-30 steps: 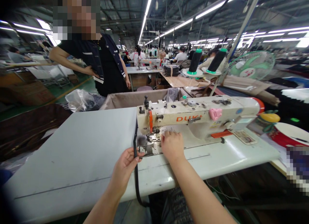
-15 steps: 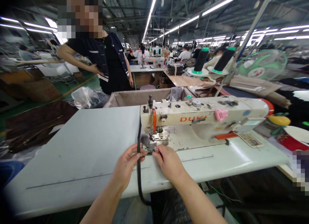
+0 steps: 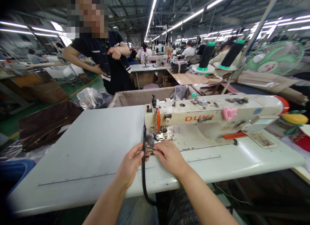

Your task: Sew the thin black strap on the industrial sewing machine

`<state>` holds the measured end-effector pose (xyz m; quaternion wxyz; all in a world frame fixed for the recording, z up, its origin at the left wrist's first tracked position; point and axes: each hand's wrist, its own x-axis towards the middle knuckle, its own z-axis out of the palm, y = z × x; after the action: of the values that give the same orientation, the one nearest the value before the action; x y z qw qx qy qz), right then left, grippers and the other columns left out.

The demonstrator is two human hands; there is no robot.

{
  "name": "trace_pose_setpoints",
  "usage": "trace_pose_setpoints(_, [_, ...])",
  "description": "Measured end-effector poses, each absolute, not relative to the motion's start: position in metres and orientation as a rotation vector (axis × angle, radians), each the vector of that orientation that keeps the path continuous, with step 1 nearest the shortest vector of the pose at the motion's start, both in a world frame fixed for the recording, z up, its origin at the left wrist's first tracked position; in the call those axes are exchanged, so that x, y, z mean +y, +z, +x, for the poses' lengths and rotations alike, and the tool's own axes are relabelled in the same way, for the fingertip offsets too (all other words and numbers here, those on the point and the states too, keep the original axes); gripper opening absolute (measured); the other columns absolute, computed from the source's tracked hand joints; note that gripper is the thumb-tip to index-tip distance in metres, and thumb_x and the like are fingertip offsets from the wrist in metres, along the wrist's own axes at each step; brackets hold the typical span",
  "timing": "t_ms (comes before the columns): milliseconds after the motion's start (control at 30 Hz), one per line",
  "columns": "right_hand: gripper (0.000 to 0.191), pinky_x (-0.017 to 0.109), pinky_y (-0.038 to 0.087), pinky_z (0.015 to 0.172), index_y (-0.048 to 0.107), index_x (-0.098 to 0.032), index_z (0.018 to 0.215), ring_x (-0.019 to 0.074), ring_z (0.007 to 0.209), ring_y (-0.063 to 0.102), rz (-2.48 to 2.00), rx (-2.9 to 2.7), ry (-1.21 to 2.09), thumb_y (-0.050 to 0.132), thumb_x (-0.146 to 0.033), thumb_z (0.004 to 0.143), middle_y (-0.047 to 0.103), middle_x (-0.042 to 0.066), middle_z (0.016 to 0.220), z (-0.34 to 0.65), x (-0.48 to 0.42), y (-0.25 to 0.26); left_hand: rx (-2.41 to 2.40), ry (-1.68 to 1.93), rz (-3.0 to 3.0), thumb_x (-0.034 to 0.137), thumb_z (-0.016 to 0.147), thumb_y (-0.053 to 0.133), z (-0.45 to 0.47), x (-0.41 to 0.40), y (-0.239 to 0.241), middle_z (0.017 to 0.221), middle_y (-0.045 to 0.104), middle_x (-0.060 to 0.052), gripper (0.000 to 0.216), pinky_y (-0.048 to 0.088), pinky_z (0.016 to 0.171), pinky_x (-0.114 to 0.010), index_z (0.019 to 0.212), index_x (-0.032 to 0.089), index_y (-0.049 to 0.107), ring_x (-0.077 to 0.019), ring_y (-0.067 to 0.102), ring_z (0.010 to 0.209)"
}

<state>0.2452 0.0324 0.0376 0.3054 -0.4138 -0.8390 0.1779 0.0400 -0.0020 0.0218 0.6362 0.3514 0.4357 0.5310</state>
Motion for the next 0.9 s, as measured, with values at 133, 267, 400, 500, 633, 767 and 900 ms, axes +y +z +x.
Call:
trace_pose_setpoints(133, [0.037, 0.040, 0.046, 0.087, 0.070, -0.021, 0.103, 0.0258, 0.092, 0.065, -1.060, -2.248, 0.442, 0.047, -0.048, 0.113, 0.078, 0.008, 0.095, 0.242, 0.036, 0.037, 0.981, 1.225, 0.778, 0.057, 0.075, 0.094, 0.040, -0.001, 0.025, 0.120, 0.075, -0.012, 0.065, 0.056, 0.089, -0.035, 0.126, 0.020, 0.077, -0.0239, 0.069, 0.104])
trace_pose_setpoints(267, [0.046, 0.040, 0.048, 0.088, 0.071, -0.021, 0.104, 0.0252, 0.092, 0.065, -1.004, -2.231, 0.470, 0.043, -0.056, 0.113, 0.079, 0.009, 0.097, 0.243, 0.038, 0.035, 0.964, 1.212, 0.729, 0.056, 0.070, 0.097, 0.039, 0.000, 0.031, 0.112, 0.076, -0.010, 0.063, 0.055, 0.087, -0.035, 0.118, 0.019, 0.079, -0.0239, 0.069, 0.101])
trace_pose_setpoints(400, [0.051, 0.039, 0.048, 0.088, 0.071, -0.021, 0.104, 0.0251, 0.092, 0.067, -1.060, -2.255, 0.441, 0.039, -0.059, 0.112, 0.079, 0.009, 0.097, 0.241, 0.040, 0.032, 0.949, 1.175, 0.758, 0.057, 0.071, 0.096, 0.039, 0.001, 0.034, 0.111, 0.076, -0.011, 0.063, 0.054, 0.087, -0.036, 0.117, 0.018, 0.079, -0.0259, 0.069, 0.103])
trace_pose_setpoints(500, [0.055, 0.040, 0.047, 0.087, 0.072, -0.021, 0.105, 0.0259, 0.091, 0.066, -1.110, -2.286, 0.404, 0.034, -0.061, 0.112, 0.079, 0.009, 0.096, 0.237, 0.041, 0.029, 0.956, 1.177, 0.741, 0.056, 0.068, 0.098, 0.040, 0.001, 0.034, 0.108, 0.076, -0.010, 0.064, 0.055, 0.087, -0.034, 0.116, 0.018, 0.079, -0.0234, 0.068, 0.100])
trace_pose_setpoints(633, [0.058, 0.041, 0.045, 0.087, 0.073, -0.021, 0.104, 0.0272, 0.090, 0.064, -1.125, -2.272, 0.380, 0.032, -0.060, 0.113, 0.078, 0.010, 0.094, 0.235, 0.041, 0.026, 0.945, 1.199, 0.695, 0.056, 0.064, 0.102, 0.040, 0.001, 0.033, 0.102, 0.074, -0.007, 0.064, 0.055, 0.087, -0.033, 0.113, 0.019, 0.081, -0.0202, 0.067, 0.095])
trace_pose_setpoints(767, [0.056, 0.042, 0.046, 0.086, 0.072, -0.019, 0.102, 0.0284, 0.089, 0.064, -1.175, -2.172, 0.391, 0.032, -0.057, 0.114, 0.075, 0.012, 0.093, 0.237, 0.037, 0.027, 0.931, 1.239, 0.663, 0.055, 0.061, 0.105, 0.038, -0.001, 0.034, 0.104, 0.074, -0.007, 0.066, 0.057, 0.086, -0.031, 0.111, 0.018, 0.081, -0.0186, 0.068, 0.092])
trace_pose_setpoints(900, [0.033, 0.035, 0.049, 0.075, 0.067, -0.020, 0.098, 0.0237, 0.081, 0.064, -1.235, -1.992, 0.568, 0.055, -0.049, 0.108, 0.070, 0.005, 0.086, 0.233, 0.024, 0.034, 0.927, 1.186, 0.536, 0.053, 0.062, 0.106, 0.038, -0.008, 0.037, 0.095, 0.071, -0.004, 0.080, 0.055, 0.067, -0.024, 0.128, 0.021, 0.073, -0.0143, 0.067, 0.076])
